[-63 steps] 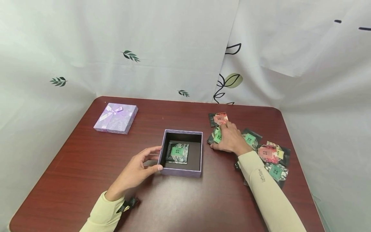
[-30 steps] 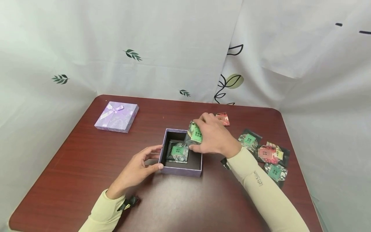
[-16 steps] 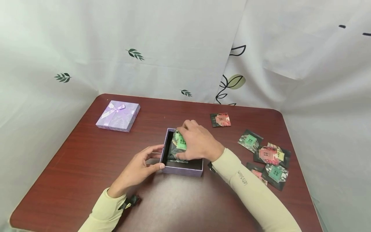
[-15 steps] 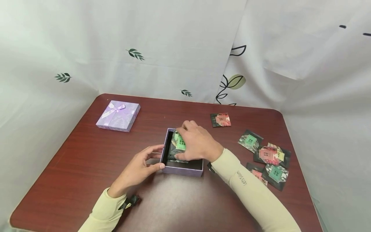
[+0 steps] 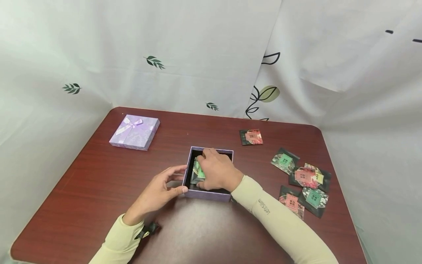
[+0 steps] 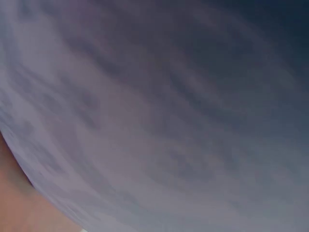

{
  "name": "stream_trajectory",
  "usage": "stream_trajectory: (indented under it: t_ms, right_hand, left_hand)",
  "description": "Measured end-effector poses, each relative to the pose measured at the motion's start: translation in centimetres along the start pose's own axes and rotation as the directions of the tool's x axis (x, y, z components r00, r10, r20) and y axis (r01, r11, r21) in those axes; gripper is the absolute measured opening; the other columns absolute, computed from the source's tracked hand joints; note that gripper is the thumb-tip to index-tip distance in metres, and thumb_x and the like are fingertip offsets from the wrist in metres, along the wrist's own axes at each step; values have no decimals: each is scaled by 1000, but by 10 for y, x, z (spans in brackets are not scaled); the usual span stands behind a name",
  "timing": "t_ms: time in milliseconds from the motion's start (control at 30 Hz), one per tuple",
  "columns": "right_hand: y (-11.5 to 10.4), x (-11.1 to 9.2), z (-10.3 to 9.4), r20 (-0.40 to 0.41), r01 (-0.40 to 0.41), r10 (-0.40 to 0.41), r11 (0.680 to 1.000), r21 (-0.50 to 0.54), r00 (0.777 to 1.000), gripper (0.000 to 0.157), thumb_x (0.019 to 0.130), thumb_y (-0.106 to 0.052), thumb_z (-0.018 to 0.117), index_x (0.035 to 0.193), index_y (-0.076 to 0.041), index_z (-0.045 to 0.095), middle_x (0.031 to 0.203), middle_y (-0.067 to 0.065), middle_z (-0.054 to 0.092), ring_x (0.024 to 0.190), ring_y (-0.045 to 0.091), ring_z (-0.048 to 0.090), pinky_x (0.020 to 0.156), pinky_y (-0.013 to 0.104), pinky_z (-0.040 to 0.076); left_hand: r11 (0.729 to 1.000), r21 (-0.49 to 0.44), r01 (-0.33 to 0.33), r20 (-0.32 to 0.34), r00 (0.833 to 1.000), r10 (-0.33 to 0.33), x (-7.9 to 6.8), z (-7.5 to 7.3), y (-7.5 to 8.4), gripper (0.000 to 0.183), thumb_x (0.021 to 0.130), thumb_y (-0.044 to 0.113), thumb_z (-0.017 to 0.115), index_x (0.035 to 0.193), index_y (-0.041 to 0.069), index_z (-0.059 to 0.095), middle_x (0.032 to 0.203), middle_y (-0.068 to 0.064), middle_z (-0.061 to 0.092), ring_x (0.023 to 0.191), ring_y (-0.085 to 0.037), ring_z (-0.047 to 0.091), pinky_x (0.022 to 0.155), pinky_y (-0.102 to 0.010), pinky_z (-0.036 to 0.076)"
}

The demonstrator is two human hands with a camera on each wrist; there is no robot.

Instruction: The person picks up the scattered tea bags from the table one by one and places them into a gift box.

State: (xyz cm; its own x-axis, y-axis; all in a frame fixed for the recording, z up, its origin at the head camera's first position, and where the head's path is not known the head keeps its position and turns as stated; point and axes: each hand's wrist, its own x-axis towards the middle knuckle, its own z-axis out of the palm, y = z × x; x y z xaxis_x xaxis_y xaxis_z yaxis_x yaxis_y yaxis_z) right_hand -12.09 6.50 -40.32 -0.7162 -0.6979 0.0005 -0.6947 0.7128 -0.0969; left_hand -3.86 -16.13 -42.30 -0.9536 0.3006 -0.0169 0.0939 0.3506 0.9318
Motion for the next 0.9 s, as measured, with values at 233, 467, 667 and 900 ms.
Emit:
stream_trajectory:
  t_ms: [233,467,667,900]
  right_hand:
    - [-1,3,11,56,10,-7,999,-41,998,80,78,-63,85,137,-12,65,116,6,60,95,17,53,64,32,54]
    - [-3,7,15,99,32,-28,999,-37,995,80,81,-61,85,139,-10,64,121,9,61,98,19,53,71,33,59]
    - [-3,8,16,156,18,-19,1000,4,988,80,86,-61,83,144,-10,61,126,10,60,102,20,54,77,34,59]
    - [-2,7,16,155,29,-34,999,31,987,79,89,-62,79,145,-9,59,126,10,60,108,21,56,82,35,58]
  left_hand:
    - [1000,12,-5,5,1000,5,0,0,-1,69,92,15,85,153,8,54,141,-19,62,124,-36,68,92,-37,62]
    - [1000,11,-14,2,1000,14,0,0,0,68,91,15,85,152,7,54,139,-18,63,123,-37,69,91,-38,62]
    - [1000,11,-22,-3,1000,22,-1,1,-1,68,91,15,85,152,7,54,139,-19,63,123,-36,69,92,-37,62]
    - [1000,17,-21,-6,1000,22,-1,2,-2,68,92,15,85,152,8,55,139,-17,63,123,-35,69,91,-37,62]
